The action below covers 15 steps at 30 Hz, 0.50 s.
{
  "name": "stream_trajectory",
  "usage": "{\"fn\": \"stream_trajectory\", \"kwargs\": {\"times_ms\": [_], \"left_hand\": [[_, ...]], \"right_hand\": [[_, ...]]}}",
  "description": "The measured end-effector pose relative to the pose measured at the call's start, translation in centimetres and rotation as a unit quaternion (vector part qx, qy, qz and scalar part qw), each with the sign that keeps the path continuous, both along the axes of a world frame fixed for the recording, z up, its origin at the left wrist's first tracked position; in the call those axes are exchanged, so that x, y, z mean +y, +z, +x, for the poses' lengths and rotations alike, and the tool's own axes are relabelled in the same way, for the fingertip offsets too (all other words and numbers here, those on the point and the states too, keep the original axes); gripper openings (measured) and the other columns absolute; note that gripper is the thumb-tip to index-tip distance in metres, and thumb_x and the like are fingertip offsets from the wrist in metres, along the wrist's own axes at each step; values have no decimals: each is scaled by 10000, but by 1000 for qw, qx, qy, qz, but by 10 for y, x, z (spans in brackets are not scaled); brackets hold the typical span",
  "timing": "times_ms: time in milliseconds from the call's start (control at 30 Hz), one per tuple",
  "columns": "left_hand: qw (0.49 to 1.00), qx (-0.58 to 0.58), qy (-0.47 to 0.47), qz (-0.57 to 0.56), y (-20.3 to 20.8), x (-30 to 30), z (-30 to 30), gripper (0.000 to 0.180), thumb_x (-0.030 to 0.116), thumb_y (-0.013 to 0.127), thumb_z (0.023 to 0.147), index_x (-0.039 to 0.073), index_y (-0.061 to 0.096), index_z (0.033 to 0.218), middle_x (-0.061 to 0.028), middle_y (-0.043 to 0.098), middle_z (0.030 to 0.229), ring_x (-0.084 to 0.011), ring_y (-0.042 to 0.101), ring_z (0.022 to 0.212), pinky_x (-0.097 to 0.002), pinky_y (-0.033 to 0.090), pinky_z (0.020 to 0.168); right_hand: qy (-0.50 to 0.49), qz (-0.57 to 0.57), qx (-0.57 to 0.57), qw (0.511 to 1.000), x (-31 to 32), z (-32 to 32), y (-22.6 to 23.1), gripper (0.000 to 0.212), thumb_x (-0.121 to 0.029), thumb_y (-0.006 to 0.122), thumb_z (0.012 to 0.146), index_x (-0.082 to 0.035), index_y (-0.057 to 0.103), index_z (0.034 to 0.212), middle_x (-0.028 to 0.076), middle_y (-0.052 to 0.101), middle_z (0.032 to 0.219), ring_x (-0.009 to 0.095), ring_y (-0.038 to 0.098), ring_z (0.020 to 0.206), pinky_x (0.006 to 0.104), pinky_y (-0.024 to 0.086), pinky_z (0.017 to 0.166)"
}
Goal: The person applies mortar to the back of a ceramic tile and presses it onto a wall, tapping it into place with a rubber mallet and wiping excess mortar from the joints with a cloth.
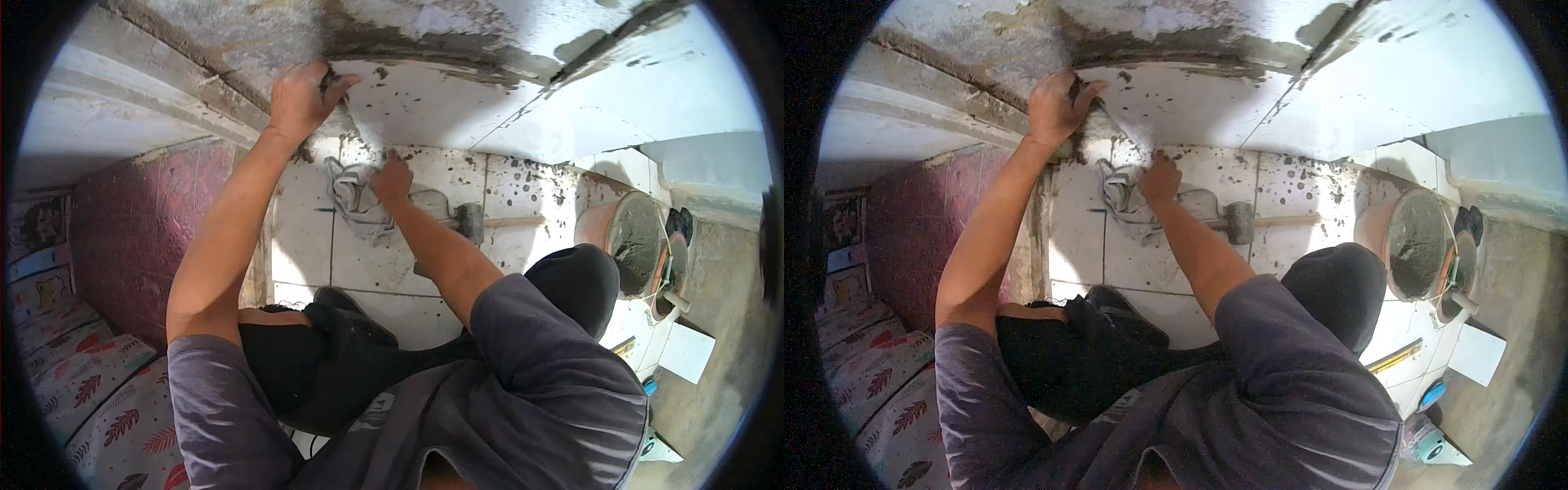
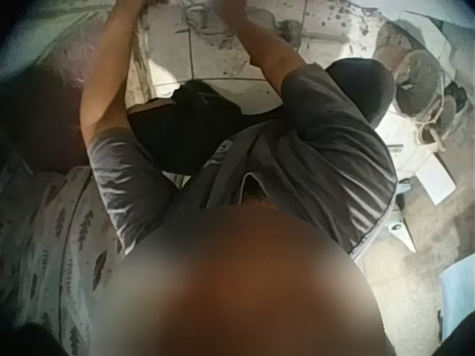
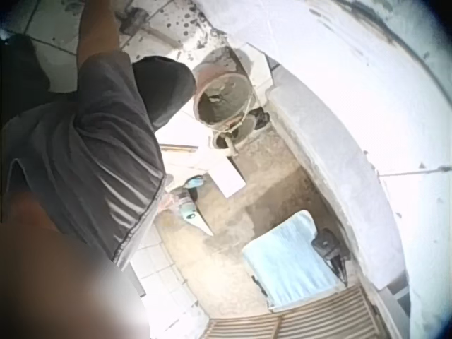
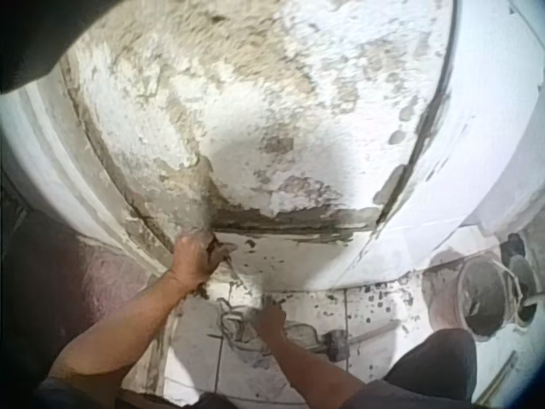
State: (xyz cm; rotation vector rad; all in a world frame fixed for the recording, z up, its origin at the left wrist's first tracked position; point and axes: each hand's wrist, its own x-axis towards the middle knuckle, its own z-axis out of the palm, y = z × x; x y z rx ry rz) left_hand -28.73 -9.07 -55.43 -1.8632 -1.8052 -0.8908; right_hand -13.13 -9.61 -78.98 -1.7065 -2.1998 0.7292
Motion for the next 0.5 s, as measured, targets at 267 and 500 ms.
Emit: {"fn": "stream_trajectory", "kwargs": {"times_ms": [267, 500], "left_hand": [[996, -71, -13, -49, 7, -4, 6, 400, 381, 675, 744, 33, 502, 654, -171, 537, 590, -372, 526, 601, -423, 431, 581], [987, -158, 9, -41, 17, -9, 10, 381, 365, 659, 767, 23, 501, 710, -170, 548, 612, -380, 544, 603, -407, 429, 556]], "right_hand": [[60, 47, 63, 995, -20, 36, 16, 326, -351, 638, 723, -40, 614, 817, 134, 610, 848, 302, 583, 816, 417, 455, 702], [-134, 36, 382, 914, 16, 38, 89, 282, -251, 634, 787, 13, 550, 737, 114, 555, 633, 239, 513, 558, 335, 427, 566]]}}
